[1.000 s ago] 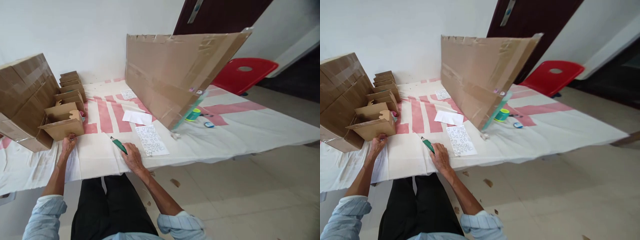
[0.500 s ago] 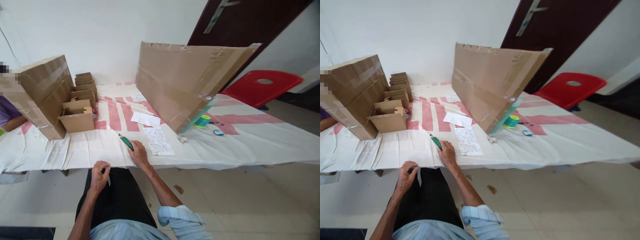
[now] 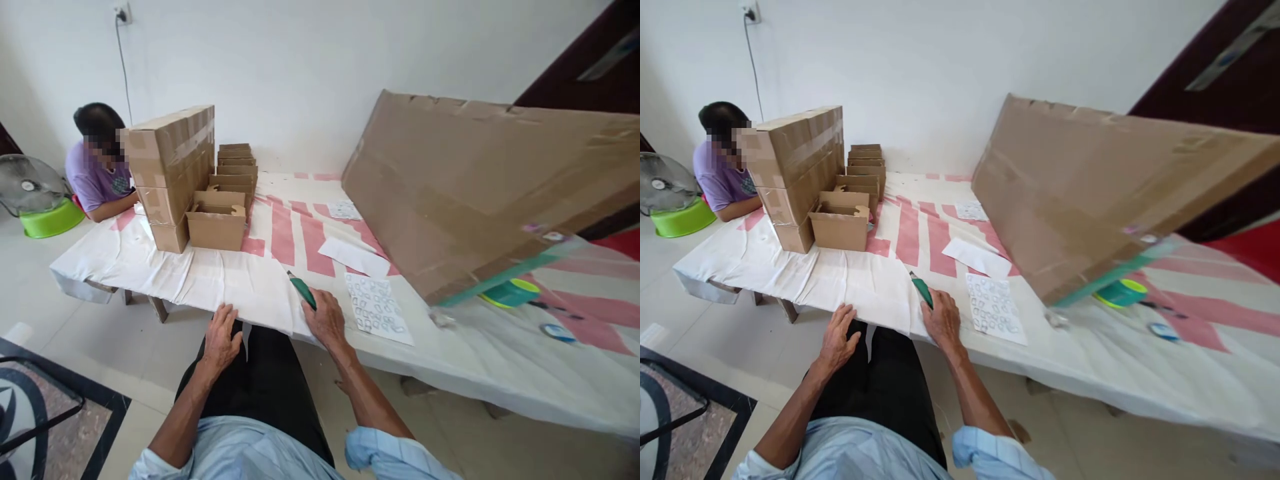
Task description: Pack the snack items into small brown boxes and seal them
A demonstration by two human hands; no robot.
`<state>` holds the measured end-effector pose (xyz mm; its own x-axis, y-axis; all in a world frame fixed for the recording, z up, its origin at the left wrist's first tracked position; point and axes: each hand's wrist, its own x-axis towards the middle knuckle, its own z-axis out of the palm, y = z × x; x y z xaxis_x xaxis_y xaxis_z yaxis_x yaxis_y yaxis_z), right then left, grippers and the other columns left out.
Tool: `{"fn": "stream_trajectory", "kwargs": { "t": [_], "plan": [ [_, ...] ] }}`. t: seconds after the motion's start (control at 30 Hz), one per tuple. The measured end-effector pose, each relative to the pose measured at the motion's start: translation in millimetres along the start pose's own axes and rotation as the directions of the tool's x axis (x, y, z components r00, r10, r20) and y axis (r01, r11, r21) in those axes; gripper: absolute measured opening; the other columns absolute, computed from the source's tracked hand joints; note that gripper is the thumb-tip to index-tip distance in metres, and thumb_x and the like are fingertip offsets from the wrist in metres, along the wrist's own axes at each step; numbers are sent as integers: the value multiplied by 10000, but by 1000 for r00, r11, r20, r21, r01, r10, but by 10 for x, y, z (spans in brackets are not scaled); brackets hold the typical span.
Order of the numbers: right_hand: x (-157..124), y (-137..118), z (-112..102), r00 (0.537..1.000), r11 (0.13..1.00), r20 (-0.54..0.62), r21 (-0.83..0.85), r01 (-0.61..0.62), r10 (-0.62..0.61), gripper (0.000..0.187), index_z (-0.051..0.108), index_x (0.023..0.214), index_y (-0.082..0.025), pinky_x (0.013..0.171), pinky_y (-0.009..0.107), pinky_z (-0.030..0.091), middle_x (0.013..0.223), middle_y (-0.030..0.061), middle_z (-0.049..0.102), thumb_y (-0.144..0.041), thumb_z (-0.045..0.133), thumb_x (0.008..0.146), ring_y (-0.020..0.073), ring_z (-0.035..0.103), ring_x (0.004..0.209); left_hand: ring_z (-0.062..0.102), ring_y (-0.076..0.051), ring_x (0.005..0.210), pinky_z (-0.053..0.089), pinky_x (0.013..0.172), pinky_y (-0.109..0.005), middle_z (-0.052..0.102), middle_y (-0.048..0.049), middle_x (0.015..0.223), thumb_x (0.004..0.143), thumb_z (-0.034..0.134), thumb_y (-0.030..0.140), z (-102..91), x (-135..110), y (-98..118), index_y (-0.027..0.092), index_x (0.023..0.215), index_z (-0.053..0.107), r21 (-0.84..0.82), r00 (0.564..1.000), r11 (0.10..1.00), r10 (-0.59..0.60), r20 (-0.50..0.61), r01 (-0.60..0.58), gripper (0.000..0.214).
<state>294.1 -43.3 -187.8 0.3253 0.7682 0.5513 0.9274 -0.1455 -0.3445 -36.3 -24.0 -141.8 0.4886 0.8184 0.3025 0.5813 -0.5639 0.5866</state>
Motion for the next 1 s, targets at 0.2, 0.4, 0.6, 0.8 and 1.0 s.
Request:
{"fn": "stream_trajectory", "kwargs": {
  "t": [0.2,0.4,0.6,0.8,1.0],
  "plan": [
    [-103,20,2,996,998,-61,-19,60,-62,404,667,1302,-155,978,480,523,1194,187,694,-360,507,992,341,602,1134,297,-386,1668,478,1222,-661,417,-170,1746,853,625,79,-109,-161,-25,168,1540,557,69,988,997,-38,148,28,695],
    [-276,13,-67,989,996,-124,-65,68,-76,447,704,1263,-139,991,507,488,1232,214,696,-450,515,1004,364,613,1148,311,-366,1665,500,1197,-639,439,-155,1737,851,633,90,-153,-328,76,197,1545,562,66,980,997,-54,190,42,706],
    [-418,-129,-133,981,996,-172,-40,80,-86,523,704,1262,-115,1064,515,460,1266,239,689,-519,476,1021,368,603,1209,291,-418,1665,477,1168,-640,424,-194,1738,848,643,100,-470,-308,246,185,1552,569,142,998,989,-53,15,50,714],
    [-511,-230,-171,991,1000,-134,-19,-8,5,487,682,1316,-134,1111,564,442,1327,237,666,-477,492,1027,389,585,1285,259,-445,1669,423,1184,-639,385,-189,1759,852,679,114,-627,-131,458,213,1517,606,109,997,994,14,-80,-5,676],
    [-531,-277,-158,990,999,-129,4,-50,50,488,667,1362,-117,1141,590,423,1370,256,650,-436,496,1035,403,562,1332,598,-358,1413,506,1132,-543,697,-168,1426,863,715,179,-666,-102,623,219,1258,753,-266,983,963,2,-183,-51,399]
  ]
}}
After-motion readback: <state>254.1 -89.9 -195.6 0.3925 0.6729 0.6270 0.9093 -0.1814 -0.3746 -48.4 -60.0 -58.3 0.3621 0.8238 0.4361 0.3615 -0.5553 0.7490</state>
